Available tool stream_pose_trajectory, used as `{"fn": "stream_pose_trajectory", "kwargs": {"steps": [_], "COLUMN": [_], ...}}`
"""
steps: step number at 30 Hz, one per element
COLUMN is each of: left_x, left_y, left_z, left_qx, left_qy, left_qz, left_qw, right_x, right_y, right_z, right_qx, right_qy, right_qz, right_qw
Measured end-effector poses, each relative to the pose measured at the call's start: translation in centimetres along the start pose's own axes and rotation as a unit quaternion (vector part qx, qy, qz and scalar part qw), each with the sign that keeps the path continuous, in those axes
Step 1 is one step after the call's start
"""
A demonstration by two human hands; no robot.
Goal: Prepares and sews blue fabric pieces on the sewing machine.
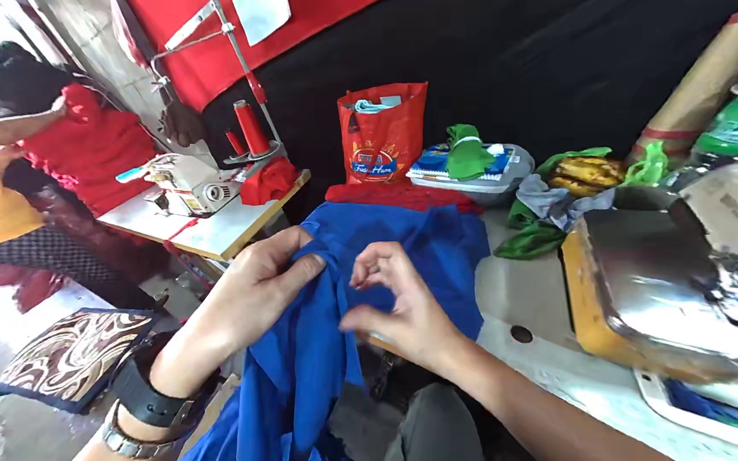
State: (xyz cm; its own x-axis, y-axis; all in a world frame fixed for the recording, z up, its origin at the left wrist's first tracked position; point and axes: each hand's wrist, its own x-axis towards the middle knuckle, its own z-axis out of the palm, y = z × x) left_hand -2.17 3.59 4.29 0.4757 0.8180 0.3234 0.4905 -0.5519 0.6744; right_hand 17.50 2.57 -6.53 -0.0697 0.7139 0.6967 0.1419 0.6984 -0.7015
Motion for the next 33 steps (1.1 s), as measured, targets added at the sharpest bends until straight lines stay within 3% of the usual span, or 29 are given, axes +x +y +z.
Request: {"fn": "stream_pose_trajectory", "kwargs": {"steps": [3,7,11,18,21,23,25,27,30,33], "left_x": [-0.6,-0.4,0.5,-0.3,-2.5,-3.5,-3.6,-2.9,1.3,9.0], "left_y": [1.8,0.9,-0.5,-3.9,-4.4,-4.3,-5.4,-6.2,-4.8,-3.4], "left_z": [2.0,4.3,8.8,17.4,18.5,17.9,17.1,15.8,12.8,13.3], "left_qx": [0.024,0.057,0.047,0.057,-0.009,-0.083,-0.167,-0.209,-0.173,0.041], "left_qy": [-0.021,-0.022,-0.07,-0.015,-0.095,-0.179,-0.209,-0.189,-0.123,-0.008], "left_qz": [0.067,0.099,0.116,0.168,0.12,0.07,0.052,0.043,0.011,0.003], "left_qw": [0.997,0.993,0.99,0.984,0.988,0.978,0.962,0.958,0.977,0.999], "right_x": [-2.9,-7.3,-10.3,-12.7,-14.7,-16.7,-19.0,-20.9,-21.5,-19.8], "right_y": [-2.5,-2.0,-3.4,-9.4,-11.0,-11.5,-11.9,-11.6,-9.7,-6.6], "right_z": [-1.1,-7.8,-13.4,-21.2,-25.2,-27.6,-29.4,-29.7,-27.5,-24.8], "right_qx": [0.033,-0.053,-0.14,-0.211,-0.27,-0.258,-0.212,-0.173,-0.147,-0.185], "right_qy": [-0.022,-0.018,0.06,0.21,0.211,0.166,0.121,0.104,0.12,0.223], "right_qz": [0.06,0.12,0.174,0.155,0.134,0.148,0.194,0.216,0.212,0.225], "right_qw": [0.997,0.991,0.973,0.942,0.93,0.94,0.95,0.955,0.959,0.93]}}
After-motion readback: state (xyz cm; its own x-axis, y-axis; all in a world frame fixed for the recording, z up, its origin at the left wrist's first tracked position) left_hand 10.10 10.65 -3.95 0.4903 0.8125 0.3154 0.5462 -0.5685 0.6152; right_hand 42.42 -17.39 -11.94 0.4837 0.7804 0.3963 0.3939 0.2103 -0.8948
